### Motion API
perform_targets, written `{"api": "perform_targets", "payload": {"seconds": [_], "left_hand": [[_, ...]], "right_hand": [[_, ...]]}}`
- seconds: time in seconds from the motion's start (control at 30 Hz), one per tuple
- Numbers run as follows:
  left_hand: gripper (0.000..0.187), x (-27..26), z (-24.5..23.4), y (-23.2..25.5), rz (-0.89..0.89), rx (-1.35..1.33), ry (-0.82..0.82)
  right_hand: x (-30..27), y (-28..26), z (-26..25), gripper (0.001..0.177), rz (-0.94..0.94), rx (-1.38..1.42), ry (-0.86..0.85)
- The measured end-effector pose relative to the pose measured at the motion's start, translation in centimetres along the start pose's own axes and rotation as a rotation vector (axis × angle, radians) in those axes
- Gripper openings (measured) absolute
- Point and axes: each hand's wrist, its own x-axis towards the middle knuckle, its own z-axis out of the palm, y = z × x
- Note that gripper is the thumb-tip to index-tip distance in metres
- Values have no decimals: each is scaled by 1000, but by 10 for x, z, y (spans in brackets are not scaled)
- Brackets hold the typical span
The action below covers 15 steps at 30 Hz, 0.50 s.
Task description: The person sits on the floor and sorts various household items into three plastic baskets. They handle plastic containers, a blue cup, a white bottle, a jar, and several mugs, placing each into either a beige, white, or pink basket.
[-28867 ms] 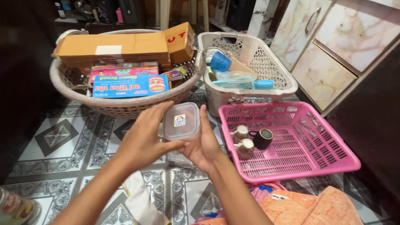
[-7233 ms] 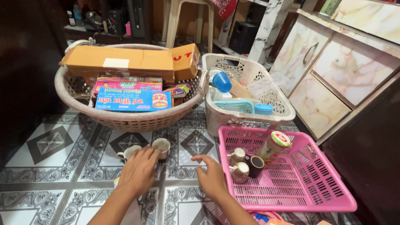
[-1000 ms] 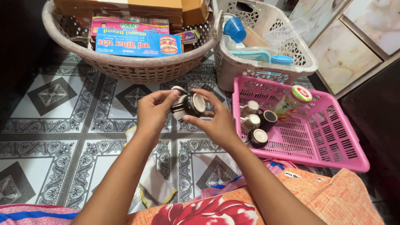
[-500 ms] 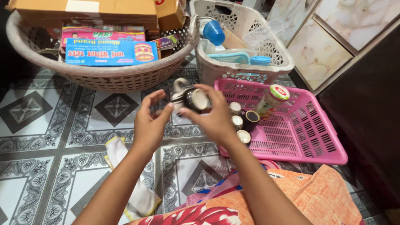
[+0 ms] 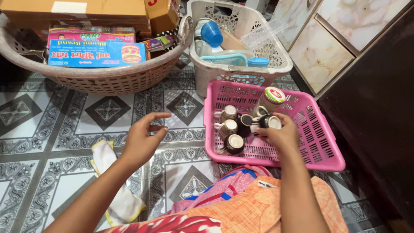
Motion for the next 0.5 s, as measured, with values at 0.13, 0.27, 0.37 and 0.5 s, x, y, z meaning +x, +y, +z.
{"api": "perform_targets", "payload": {"seconds": [0.13, 0.27, 0.37, 0.5], "left_hand": [[34, -1, 18, 4, 254, 81, -92], [34, -5, 39, 17, 290, 199, -195], [34, 1, 53, 32, 371, 242, -198], [35, 21, 67, 51, 442, 497, -151]], "right_hand": [[0, 4, 16, 74, -34, 37, 2], [-13, -8, 21, 67, -15, 17, 42], [-20, -17, 19, 67, 25, 34, 117], [-25, -24, 15, 65, 99, 133, 219]]}}
